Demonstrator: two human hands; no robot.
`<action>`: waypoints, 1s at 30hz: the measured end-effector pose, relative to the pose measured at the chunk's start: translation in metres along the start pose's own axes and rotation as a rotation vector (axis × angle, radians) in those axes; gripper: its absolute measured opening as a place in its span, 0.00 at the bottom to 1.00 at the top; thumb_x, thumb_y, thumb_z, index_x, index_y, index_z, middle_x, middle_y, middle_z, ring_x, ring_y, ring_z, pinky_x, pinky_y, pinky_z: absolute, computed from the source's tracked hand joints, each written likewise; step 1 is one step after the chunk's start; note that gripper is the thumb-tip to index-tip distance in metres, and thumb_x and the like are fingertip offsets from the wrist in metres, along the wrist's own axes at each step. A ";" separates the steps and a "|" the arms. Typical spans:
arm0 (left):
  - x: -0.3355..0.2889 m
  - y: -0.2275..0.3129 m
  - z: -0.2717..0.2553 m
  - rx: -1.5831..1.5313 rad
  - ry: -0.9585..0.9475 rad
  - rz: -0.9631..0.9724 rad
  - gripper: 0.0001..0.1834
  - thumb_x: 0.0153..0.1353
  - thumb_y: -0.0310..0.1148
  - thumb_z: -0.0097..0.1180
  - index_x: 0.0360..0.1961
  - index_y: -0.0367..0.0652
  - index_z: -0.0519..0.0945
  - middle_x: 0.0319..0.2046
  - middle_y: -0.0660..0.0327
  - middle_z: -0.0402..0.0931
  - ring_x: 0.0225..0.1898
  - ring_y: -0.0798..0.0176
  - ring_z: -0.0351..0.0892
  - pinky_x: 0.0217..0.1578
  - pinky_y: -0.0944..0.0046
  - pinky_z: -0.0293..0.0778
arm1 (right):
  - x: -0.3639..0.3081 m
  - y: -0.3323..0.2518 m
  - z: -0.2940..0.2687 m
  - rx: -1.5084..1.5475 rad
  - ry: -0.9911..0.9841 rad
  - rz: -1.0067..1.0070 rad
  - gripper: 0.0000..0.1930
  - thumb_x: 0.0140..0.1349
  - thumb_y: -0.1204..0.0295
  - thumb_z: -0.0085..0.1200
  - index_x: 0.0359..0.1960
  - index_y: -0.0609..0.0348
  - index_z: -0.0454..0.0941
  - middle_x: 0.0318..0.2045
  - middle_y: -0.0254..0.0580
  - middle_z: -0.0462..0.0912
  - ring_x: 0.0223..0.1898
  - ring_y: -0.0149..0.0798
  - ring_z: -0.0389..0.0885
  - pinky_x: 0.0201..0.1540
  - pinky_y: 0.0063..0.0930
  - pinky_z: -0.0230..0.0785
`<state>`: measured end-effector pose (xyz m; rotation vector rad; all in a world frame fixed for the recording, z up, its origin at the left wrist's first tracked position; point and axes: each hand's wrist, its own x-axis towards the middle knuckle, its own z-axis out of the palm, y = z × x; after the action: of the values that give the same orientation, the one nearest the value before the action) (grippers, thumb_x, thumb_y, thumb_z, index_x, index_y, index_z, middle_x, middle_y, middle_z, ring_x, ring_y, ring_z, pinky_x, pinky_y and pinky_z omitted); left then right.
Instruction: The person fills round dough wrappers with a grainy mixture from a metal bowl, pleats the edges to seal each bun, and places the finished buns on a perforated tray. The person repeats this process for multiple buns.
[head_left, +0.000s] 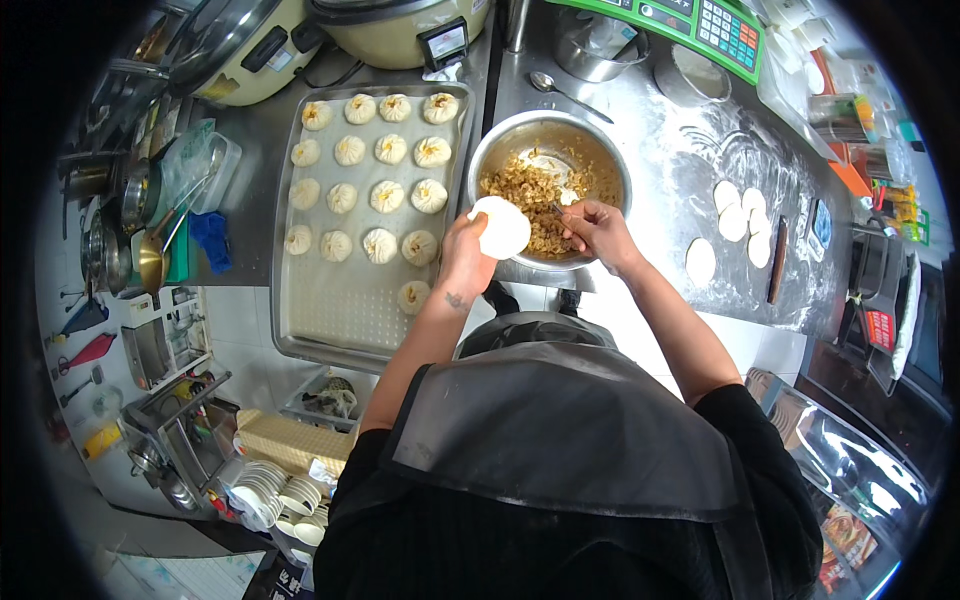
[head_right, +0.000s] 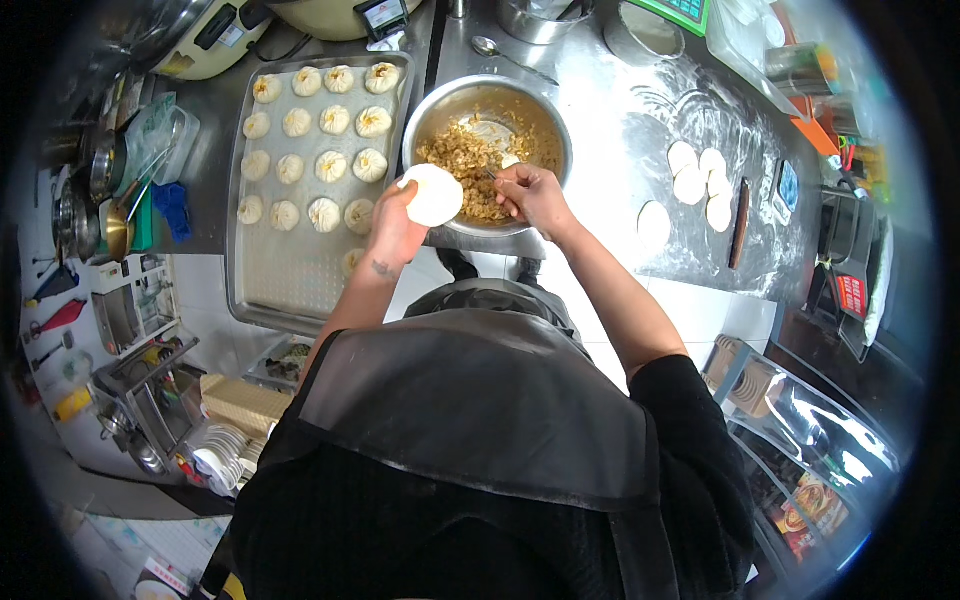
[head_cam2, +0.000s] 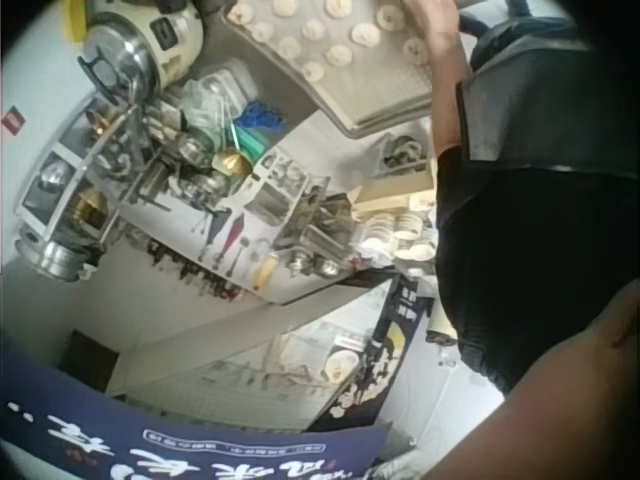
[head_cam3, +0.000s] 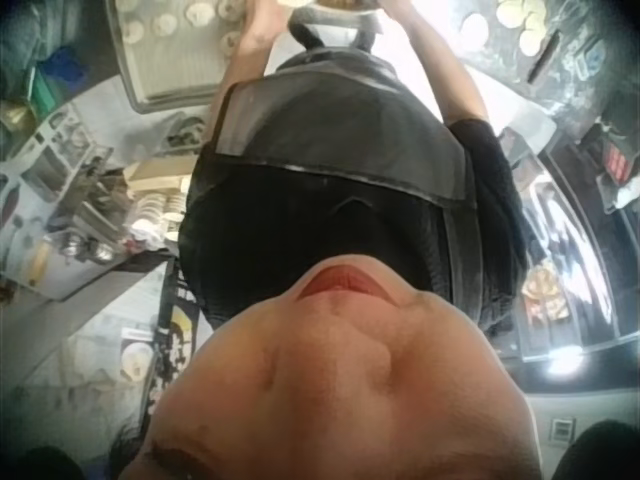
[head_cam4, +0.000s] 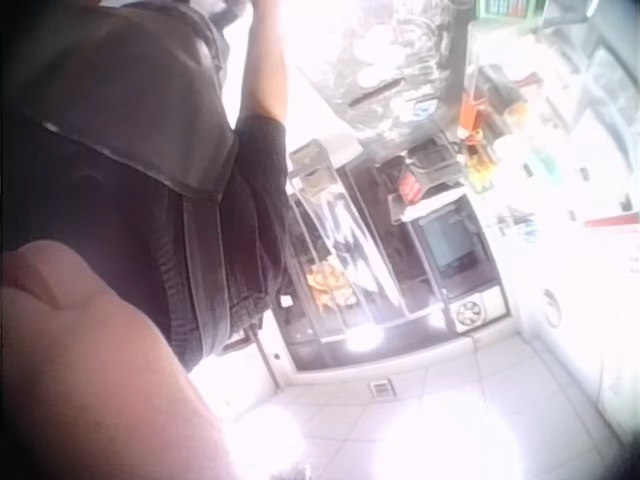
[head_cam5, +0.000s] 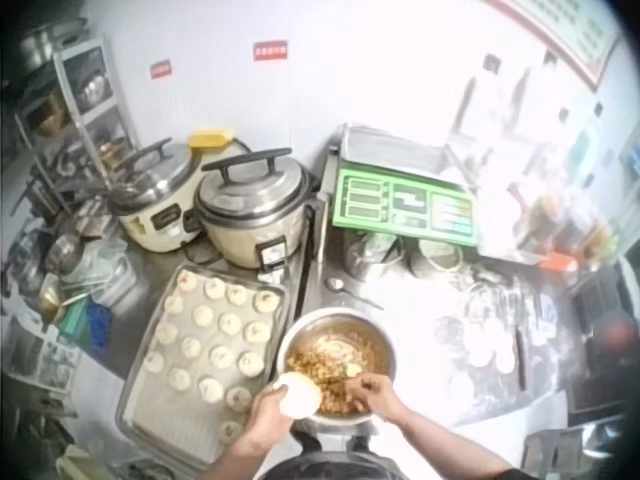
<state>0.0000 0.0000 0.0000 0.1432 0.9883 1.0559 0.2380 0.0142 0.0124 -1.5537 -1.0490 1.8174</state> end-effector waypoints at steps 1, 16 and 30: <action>0.006 0.002 0.003 -0.027 -0.010 -0.034 0.23 0.75 0.36 0.39 0.64 0.33 0.65 0.62 0.49 0.70 0.62 0.46 0.72 0.63 0.45 0.68 | -0.006 0.002 0.005 -0.063 0.047 -0.060 0.06 0.70 0.74 0.54 0.45 0.60 0.80 0.26 0.35 0.80 0.24 0.26 0.75 0.26 0.20 0.68; 0.050 -0.003 0.029 -0.346 0.004 -0.088 0.28 0.78 0.48 0.29 0.62 0.36 0.68 0.61 0.50 0.72 0.62 0.47 0.71 0.65 0.43 0.66 | -0.048 0.014 -0.008 -1.177 0.306 -0.828 0.24 0.54 0.79 0.55 0.57 0.58 0.76 0.32 0.41 0.77 0.27 0.44 0.82 0.30 0.38 0.79; 0.010 0.008 -0.018 -0.184 0.002 0.066 0.27 0.77 0.49 0.37 0.61 0.38 0.70 0.59 0.53 0.75 0.61 0.52 0.74 0.62 0.49 0.69 | 0.023 0.007 -0.027 -1.084 0.003 -0.628 0.12 0.59 0.77 0.52 0.45 0.60 0.81 0.43 0.55 0.82 0.41 0.58 0.83 0.45 0.47 0.77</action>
<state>-0.0178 0.0061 -0.0124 0.0240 0.8878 1.2020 0.2606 0.0347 -0.0080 -1.4188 -2.4063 0.7887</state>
